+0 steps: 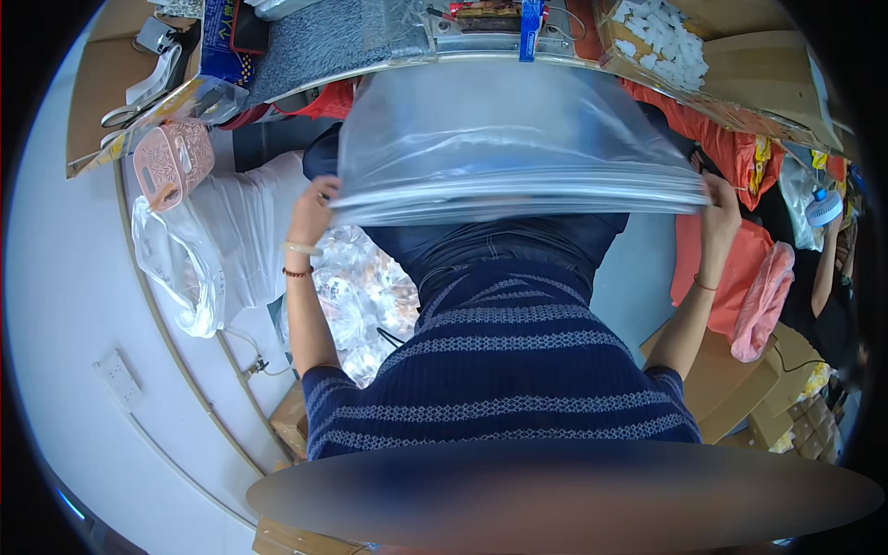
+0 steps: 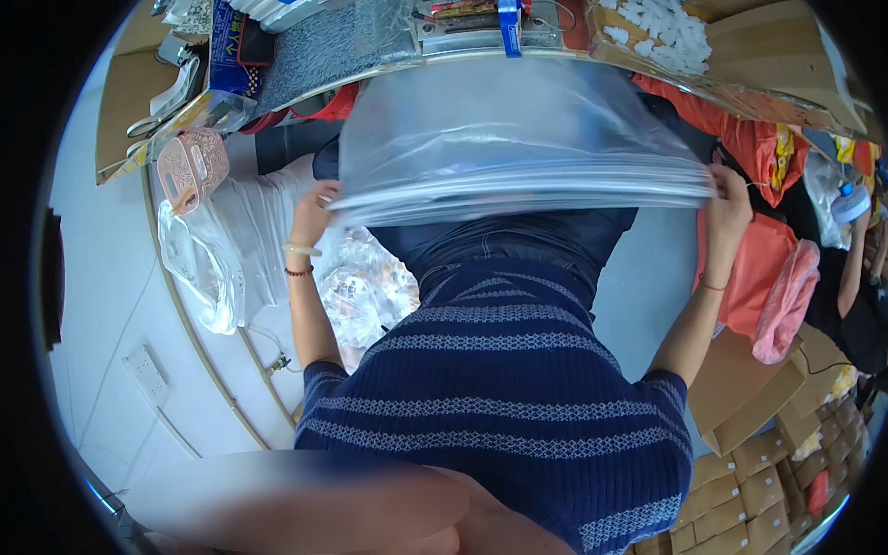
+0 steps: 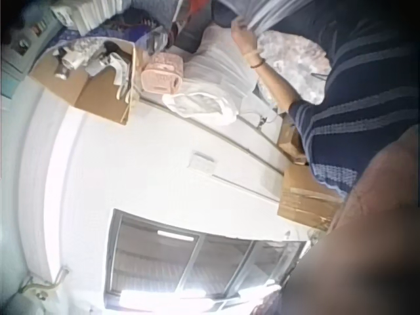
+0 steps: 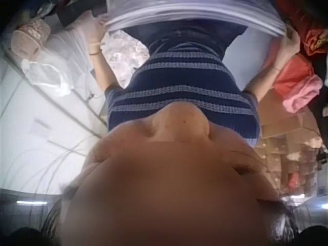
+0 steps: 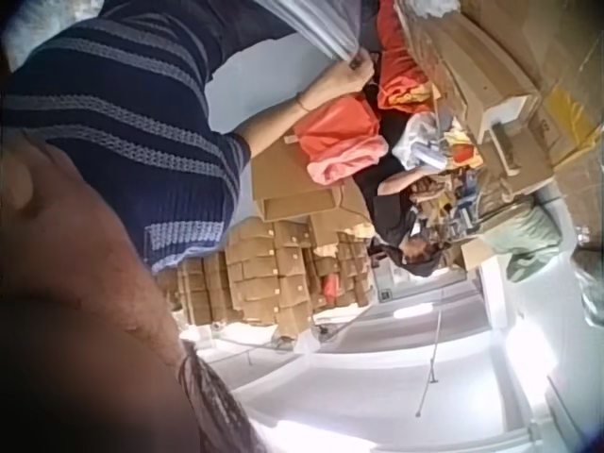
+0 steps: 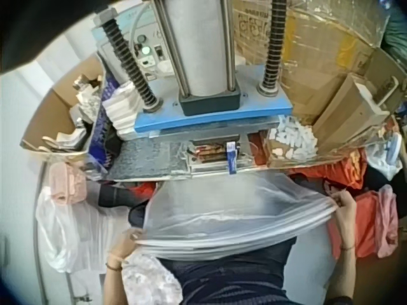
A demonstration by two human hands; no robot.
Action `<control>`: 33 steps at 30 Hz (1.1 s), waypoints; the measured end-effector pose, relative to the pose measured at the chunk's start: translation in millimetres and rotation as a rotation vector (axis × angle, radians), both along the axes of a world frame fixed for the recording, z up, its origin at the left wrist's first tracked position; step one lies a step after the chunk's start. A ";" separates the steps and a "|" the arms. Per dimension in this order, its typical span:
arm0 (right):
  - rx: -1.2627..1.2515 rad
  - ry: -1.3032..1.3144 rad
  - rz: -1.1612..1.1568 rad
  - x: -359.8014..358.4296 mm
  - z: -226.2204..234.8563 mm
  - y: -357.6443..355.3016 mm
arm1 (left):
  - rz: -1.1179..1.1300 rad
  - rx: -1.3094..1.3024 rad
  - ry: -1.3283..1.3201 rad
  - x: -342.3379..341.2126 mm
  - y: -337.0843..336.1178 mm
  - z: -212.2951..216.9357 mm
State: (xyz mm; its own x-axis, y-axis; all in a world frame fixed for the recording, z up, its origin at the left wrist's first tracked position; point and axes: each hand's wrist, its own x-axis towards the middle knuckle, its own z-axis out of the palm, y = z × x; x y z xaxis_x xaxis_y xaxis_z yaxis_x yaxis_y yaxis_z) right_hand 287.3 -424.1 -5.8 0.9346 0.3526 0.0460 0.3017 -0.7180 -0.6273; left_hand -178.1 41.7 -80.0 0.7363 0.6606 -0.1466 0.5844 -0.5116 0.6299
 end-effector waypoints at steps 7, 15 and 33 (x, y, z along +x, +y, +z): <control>1.003 0.301 -0.046 -14.6 -1.4 -16.2 | -0.069 -0.073 -0.327 47.1 -36.8 41.1; 0.065 0.301 0.160 -2.3 -82.0 -24.3 | 0.022 -0.779 0.169 9.2 11.8 -47.9; 0.404 0.006 0.666 -50.6 -104.4 187.5 | -0.099 0.041 -0.429 205.2 -9.6 -127.5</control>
State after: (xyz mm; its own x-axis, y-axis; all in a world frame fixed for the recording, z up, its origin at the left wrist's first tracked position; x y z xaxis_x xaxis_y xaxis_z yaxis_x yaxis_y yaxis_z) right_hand 236.7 -236.6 -110.2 0.5327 0.7966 0.2857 0.5845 -0.1022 -0.8049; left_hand 27.1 32.1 -207.5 0.7848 0.5827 0.2110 0.2210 -0.5813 0.7831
